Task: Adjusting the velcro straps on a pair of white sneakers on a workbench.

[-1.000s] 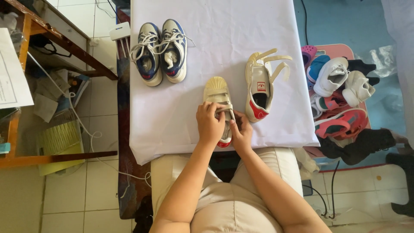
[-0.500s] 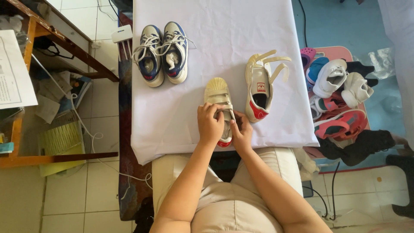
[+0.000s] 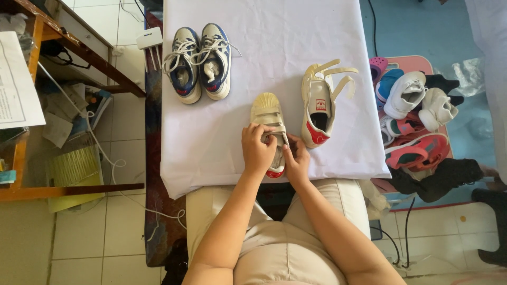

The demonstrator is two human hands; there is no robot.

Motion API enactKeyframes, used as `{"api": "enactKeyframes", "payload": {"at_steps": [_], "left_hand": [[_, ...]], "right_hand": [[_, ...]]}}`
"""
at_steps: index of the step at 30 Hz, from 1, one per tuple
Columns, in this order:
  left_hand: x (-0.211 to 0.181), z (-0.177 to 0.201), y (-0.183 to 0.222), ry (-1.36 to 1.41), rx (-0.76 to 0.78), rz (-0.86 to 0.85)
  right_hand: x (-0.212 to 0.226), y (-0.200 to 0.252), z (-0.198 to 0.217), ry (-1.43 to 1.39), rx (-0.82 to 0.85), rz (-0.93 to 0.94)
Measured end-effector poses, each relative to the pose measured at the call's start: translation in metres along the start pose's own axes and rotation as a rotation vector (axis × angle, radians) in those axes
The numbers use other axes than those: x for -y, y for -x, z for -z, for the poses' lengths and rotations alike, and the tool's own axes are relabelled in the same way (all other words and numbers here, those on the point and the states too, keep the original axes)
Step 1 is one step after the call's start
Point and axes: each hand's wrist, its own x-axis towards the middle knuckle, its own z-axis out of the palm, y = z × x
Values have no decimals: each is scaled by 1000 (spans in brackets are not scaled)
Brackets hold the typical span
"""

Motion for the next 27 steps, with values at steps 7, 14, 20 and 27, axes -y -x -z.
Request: {"api": "enactKeyframes", "payload": {"at_steps": [7, 14, 20, 27], "left_hand": [[-2, 2, 0, 17, 4, 21], [-7, 6, -2, 37, -20, 12], [1, 16, -1, 156, 9, 16], [32, 32, -8, 108, -36, 14]], "right_hand": [[1, 0, 0, 7, 6, 5], [-1, 1, 1, -31, 12, -2], [-6, 1, 3, -17, 19, -11], [-2, 2, 2, -17, 21, -40]]}}
